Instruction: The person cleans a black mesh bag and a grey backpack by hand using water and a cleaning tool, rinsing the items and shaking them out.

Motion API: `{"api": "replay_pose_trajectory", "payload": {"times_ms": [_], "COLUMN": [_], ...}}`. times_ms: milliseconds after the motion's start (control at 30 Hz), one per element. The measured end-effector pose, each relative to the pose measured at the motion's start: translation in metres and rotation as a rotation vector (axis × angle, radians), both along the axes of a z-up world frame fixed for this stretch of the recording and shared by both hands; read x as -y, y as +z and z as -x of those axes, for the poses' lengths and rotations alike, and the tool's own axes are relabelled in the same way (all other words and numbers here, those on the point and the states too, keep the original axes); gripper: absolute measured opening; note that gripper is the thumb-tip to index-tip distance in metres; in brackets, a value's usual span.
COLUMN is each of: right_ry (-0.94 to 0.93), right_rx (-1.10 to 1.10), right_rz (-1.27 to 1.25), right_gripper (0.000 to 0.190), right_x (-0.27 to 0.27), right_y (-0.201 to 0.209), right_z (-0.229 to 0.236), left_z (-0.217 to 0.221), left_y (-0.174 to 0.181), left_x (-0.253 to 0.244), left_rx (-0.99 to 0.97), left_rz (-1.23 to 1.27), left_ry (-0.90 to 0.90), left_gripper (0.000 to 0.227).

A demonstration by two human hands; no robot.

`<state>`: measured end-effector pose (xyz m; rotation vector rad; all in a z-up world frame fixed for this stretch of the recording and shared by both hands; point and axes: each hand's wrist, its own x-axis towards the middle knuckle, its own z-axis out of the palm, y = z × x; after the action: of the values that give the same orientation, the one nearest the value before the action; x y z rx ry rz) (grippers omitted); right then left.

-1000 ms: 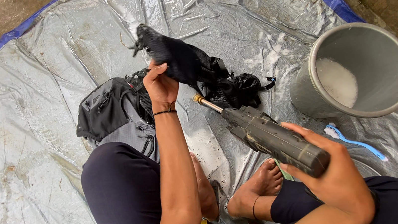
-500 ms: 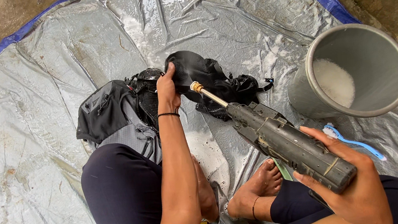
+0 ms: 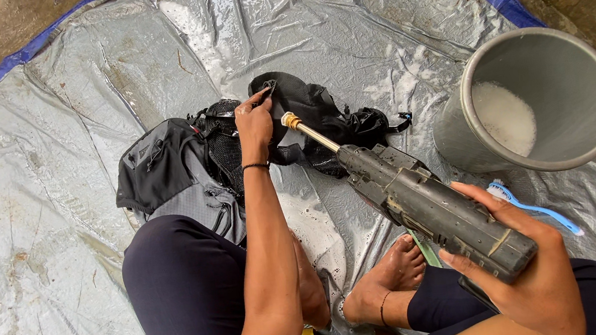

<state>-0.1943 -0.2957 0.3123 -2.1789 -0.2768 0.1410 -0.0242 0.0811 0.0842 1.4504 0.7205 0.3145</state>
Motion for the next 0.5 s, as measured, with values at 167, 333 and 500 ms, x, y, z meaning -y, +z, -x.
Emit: {"api": "replay_pose_trajectory", "payload": {"times_ms": [167, 333, 500], "right_ry": [0.019, 0.039, 0.061], "right_rx": [0.000, -0.015, -0.046], "right_rz": [-0.016, 0.015, -0.003], "right_gripper": [0.073, 0.073, 0.073], "right_x": [-0.003, -0.014, -0.016], "right_y": [-0.003, 0.004, -0.003], "right_z": [-0.003, -0.009, -0.012], "left_z": [-0.002, 0.005, 0.007], "left_y": [0.009, 0.031, 0.050], "left_x": [-0.003, -0.002, 0.001], "left_rx": [-0.122, -0.079, -0.032], "left_rz": [-0.131, -0.126, -0.045], "left_ry": [0.009, -0.050, -0.025], "left_gripper": [0.040, 0.032, 0.027]}}
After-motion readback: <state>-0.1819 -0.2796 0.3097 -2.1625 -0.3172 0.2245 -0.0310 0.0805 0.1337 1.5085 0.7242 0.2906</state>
